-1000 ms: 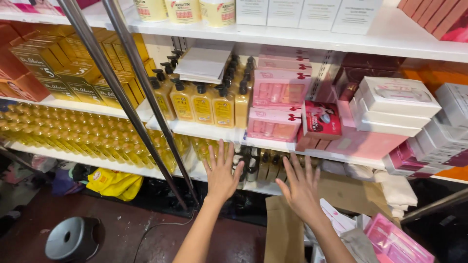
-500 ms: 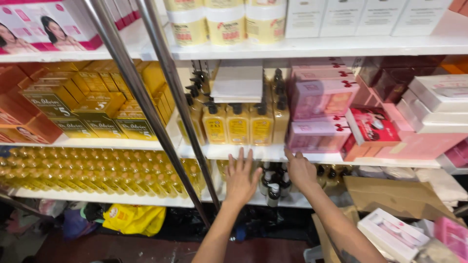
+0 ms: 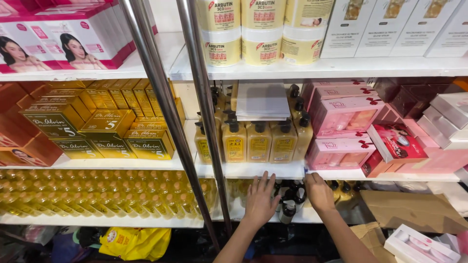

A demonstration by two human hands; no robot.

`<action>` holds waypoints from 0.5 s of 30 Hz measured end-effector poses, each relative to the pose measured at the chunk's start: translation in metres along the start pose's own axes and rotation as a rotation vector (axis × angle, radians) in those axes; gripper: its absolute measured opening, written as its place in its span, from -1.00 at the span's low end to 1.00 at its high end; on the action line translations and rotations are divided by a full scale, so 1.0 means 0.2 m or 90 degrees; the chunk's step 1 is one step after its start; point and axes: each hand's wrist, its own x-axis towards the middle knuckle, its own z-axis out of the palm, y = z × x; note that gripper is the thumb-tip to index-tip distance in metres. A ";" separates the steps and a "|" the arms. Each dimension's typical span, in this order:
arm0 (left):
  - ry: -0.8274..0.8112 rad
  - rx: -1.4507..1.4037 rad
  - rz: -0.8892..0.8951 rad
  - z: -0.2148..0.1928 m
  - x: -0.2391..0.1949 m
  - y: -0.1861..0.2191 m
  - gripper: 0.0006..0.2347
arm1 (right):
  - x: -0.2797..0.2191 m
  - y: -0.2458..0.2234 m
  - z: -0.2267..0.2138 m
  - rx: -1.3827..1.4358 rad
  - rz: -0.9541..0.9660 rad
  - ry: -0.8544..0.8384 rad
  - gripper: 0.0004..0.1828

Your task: The person wipes a shelf with a cloth and arranges various cosmetic boxes and bottles. They also pick up a notepad and pen to write on it before continuing to organize the products on the shelf.

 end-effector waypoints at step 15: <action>0.039 -0.105 0.088 -0.12 0.05 0.12 -0.34 | -0.17 -0.33 -0.37 0.207 -0.188 0.347 -0.70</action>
